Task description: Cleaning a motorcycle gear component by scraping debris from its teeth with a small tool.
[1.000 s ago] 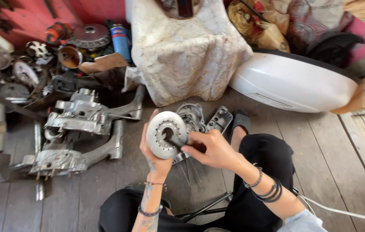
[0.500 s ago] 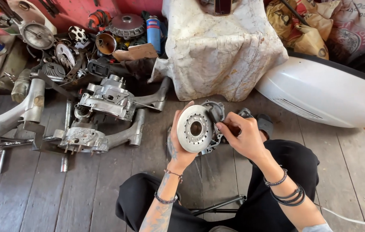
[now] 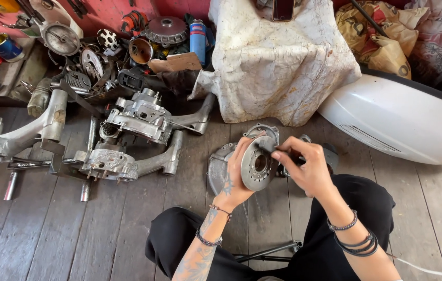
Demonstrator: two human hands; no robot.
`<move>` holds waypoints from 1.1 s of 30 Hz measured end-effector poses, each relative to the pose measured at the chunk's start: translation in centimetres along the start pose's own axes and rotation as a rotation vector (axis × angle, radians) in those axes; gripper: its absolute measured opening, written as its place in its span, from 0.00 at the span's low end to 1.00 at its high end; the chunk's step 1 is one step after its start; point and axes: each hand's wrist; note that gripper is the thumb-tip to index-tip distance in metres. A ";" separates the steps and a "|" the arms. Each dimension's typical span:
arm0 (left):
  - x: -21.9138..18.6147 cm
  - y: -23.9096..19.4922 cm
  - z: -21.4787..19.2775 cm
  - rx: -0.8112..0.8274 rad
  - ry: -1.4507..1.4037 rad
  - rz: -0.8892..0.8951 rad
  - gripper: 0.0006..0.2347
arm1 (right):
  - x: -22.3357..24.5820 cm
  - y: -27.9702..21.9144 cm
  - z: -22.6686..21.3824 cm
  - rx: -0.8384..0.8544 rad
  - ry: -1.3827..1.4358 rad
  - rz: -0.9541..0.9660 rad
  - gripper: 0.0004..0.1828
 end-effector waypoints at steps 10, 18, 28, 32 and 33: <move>0.4 -0.1 -0.6 0.158 0.057 -0.053 0.20 | 0.4 -0.6 1.5 0.005 -0.013 -0.072 0.06; 0.6 0.2 -1.5 0.123 0.151 -0.133 0.27 | 1.7 -0.4 2.6 0.074 0.061 -0.104 0.05; 3.0 0.8 -0.6 -0.107 0.179 -0.313 0.24 | 2.5 -0.6 3.5 0.218 0.078 -0.142 0.05; 0.7 0.9 -0.8 -0.151 0.065 -0.174 0.25 | 1.4 -0.6 3.6 0.160 0.083 -0.103 0.07; 0.3 0.9 -1.0 -0.101 -0.015 -0.093 0.29 | 1.0 -0.6 3.6 0.129 0.077 -0.086 0.07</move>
Point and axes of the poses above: each hand's wrist, its own y-axis towards the middle knuckle, its own z-axis out of the palm, x = y × z, and after that the axes turned 13 degrees about -z, right-handed
